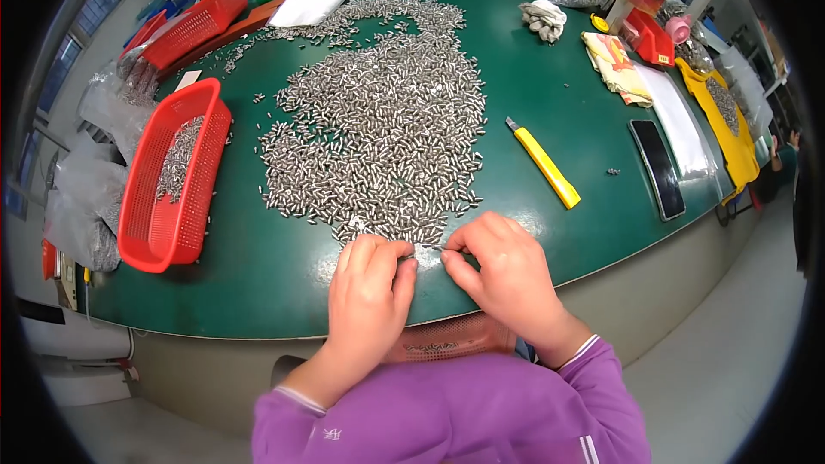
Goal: Inspecting and sorting small metal pins on a workbench in a manufacturing setting.
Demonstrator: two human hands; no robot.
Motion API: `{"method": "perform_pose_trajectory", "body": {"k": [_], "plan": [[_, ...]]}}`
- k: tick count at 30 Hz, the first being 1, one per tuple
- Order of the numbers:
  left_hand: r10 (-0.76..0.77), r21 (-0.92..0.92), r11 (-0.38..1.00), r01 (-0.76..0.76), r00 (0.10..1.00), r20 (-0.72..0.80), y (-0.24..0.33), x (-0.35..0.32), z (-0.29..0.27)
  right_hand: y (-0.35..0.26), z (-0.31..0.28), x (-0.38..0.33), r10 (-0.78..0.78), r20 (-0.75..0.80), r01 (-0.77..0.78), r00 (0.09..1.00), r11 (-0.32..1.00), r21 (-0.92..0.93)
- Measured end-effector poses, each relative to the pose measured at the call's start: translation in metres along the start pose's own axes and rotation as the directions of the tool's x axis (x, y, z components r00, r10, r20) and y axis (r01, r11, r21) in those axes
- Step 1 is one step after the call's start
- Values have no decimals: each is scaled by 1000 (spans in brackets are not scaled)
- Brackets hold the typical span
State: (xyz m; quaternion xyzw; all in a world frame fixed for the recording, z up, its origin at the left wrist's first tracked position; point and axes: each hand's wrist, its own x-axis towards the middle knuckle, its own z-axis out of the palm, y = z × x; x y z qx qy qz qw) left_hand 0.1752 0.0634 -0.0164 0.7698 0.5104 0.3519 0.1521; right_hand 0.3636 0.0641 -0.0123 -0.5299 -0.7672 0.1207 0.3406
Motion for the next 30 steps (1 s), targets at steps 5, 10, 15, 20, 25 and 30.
{"method": "perform_pose_trajectory", "body": {"k": [5, 10, 15, 20, 25, 30], "plan": [[107, -52, 993, -107, 994, -5, -9, -2, 1, -4, 1, 1, -40, 25, 39, 999, 999, 28], [38, -119, 992, -36, 999, 11, -7, -4, 1, -5, 6, 3, -32, 23, 31, 999, 997, 72], [6, -152, 988, 0, 999, 38, -8, -6, 1, -5, 9, 4, -57, 30, 54, 998, 995, 85], [29, -199, 980, -18, 998, 53, -10, -7, 1, -5, 10, 3, -45, 32, 42, 998, 994, 100], [125, -139, 983, -118, 991, 43, -13, -3, 2, -7, 10, 5, -37, -15, 39, 999, 993, 110], [149, -142, 980, -141, 988, 47, -11, -5, 1, -4, 11, 2, -58, 1, 58, 998, 992, 110]]}}
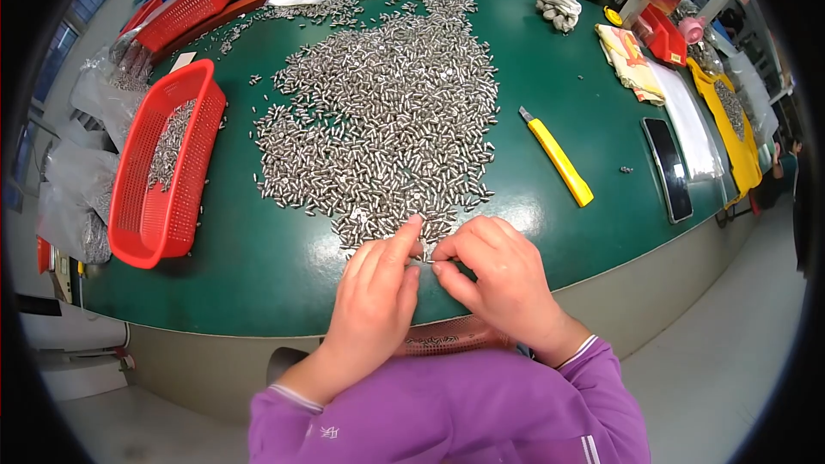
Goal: Inspecting and sorting small metal pins on a workbench in a manufacturing setting.
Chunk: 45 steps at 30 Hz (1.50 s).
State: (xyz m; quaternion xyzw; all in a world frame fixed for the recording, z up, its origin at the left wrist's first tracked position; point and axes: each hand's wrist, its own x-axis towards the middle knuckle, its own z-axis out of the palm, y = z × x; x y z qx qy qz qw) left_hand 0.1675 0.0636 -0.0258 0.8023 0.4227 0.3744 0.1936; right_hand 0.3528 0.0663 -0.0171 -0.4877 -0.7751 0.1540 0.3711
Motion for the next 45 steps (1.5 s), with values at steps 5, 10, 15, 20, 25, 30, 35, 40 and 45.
{"method": "perform_pose_trajectory", "body": {"k": [5, 10, 15, 20, 25, 30, 35, 40, 45], "plan": [[-41, 24, 999, 41, 999, -29, 1, -2, -1, 2, 0, -2, -49, 10, 49, 999, 999, -1], [-4, 10, 1000, 4, 1000, 4, -3, -1, -2, 2, 1, -3, -40, 2, 40, 999, 999, -8], [2, -26, 1000, -2, 1000, 5, -1, -1, -2, 1, -1, -3, -21, 8, 21, 1000, 1000, 4], [44, -2, 999, -44, 999, 19, -1, 1, -2, 3, 1, -4, -62, 1, 62, 998, 998, 1], [25, 1, 1000, -25, 1000, 12, -2, -1, 0, 1, 0, -4, -39, -18, 39, 999, 999, -7], [-26, -11, 1000, 26, 1000, 1, 0, -2, 0, 2, 0, -4, -45, -6, 45, 999, 999, 5], [-20, 3, 1000, 20, 1000, 12, -1, -3, -1, 3, -1, -4, -43, 9, 43, 999, 999, 19], [-28, 9, 1000, 28, 1000, -5, 0, -5, -1, 3, -2, -3, -30, 19, 29, 999, 999, 34], [-73, -13, 997, 73, 997, -13, 0, -4, 0, 1, 2, -2, 5, -10, -5, 1000, 1000, 30]]}}
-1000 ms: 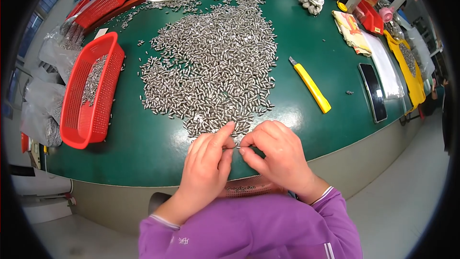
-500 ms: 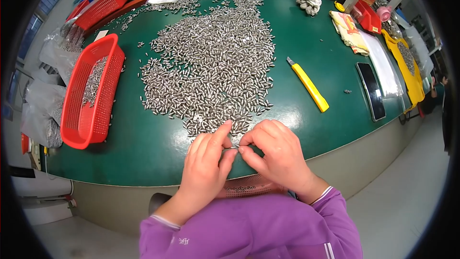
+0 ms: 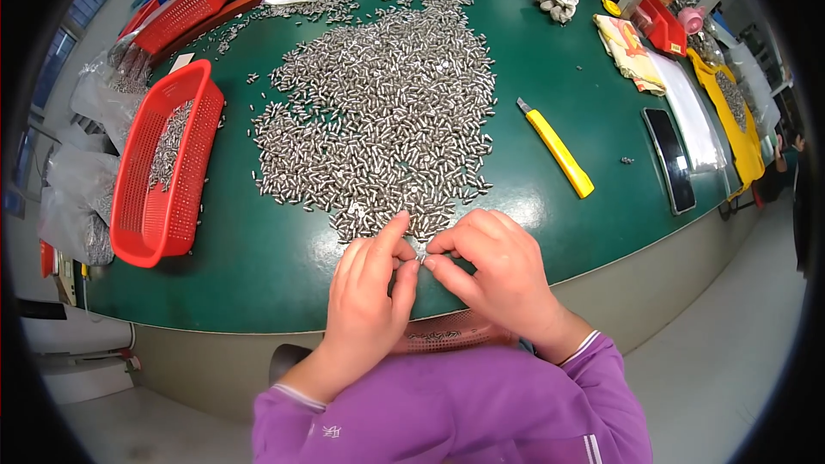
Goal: Inspecting and sorting small metal pins on a workbench in a manufacturing setting.
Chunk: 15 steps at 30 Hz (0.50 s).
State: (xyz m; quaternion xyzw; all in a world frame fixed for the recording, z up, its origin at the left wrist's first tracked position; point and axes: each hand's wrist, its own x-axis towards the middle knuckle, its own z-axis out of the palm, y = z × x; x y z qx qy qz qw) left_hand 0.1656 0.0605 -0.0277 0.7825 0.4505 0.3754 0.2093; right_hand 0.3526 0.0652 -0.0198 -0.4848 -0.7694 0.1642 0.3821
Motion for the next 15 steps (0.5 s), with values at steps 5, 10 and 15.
{"method": "perform_pose_trajectory", "body": {"k": [5, 10, 15], "plan": [[-60, -62, 996, 58, 998, -24, -1, -2, 1, -3, 3, 0, -9, 11, 9, 1000, 1000, -10], [-64, -32, 998, 63, 997, -33, 1, -4, 0, -4, 6, 1, -1, 18, 1, 1000, 1000, 22], [-50, -13, 999, 49, 997, -61, 0, -7, 0, -7, 10, 3, -7, 15, 6, 1000, 997, 75]]}}
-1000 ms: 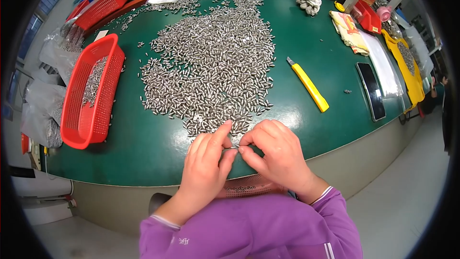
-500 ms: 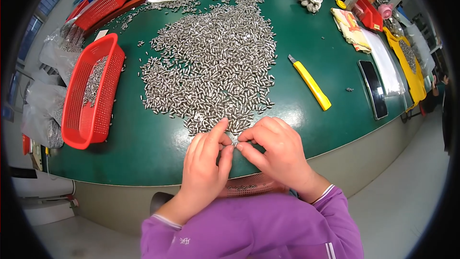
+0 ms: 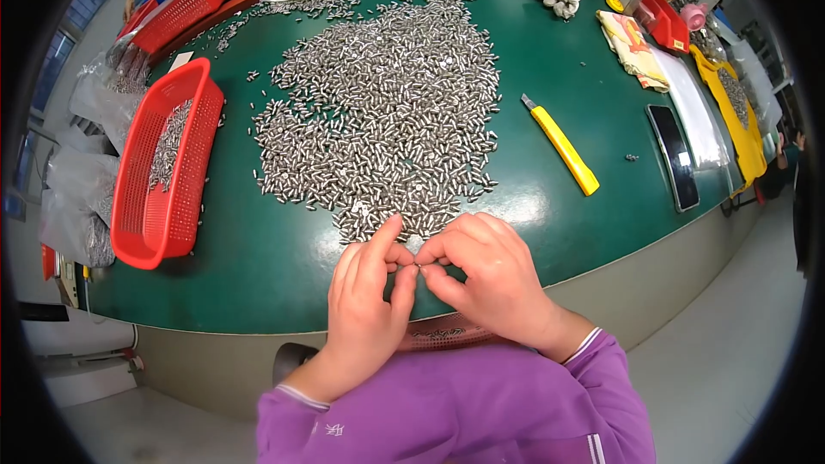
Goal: Inspecting and sorting small metal pins on a workbench in a manufacturing setting.
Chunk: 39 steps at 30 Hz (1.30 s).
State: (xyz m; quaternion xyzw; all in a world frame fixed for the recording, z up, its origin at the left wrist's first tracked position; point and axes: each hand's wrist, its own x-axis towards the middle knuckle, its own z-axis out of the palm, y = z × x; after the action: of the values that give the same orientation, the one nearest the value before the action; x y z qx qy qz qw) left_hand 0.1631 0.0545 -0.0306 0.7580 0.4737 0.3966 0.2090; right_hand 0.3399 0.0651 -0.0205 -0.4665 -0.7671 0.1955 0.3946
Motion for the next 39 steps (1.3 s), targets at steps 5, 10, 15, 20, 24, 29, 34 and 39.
{"method": "perform_pose_trajectory", "body": {"k": [5, 10, 15, 20, 24, 29, 34, 39], "plan": [[-4, -11, 1000, 4, 1000, 5, -1, -3, -3, 0, -1, 0, 14, 18, -14, 1000, 1000, -4], [-44, -46, 998, 45, 999, 24, 1, -3, -4, 0, -1, -1, 4, 21, -3, 1000, 999, -32], [-41, -4, 999, 41, 999, 6, 0, -5, -6, 0, -1, -1, -11, 36, 13, 999, 999, -38], [-51, -3, 999, 51, 998, 21, -1, -6, -8, 3, -1, -1, -31, 38, 33, 999, 998, -44], [-52, -7, 999, 52, 999, 14, -2, -8, -7, 3, -3, -1, -30, 64, 32, 997, 999, -32], [28, 2, 1000, -28, 999, 24, -3, -8, -7, 3, -7, -6, -68, 100, 72, 993, 997, -31], [185, -110, 981, -160, 942, 279, 2, -11, -22, 6, -32, -14, -137, 318, 121, 938, 990, 70], [112, -193, 978, -80, 981, 159, 1, -13, -22, 10, -35, -8, -92, 263, 57, 960, 989, 138]]}}
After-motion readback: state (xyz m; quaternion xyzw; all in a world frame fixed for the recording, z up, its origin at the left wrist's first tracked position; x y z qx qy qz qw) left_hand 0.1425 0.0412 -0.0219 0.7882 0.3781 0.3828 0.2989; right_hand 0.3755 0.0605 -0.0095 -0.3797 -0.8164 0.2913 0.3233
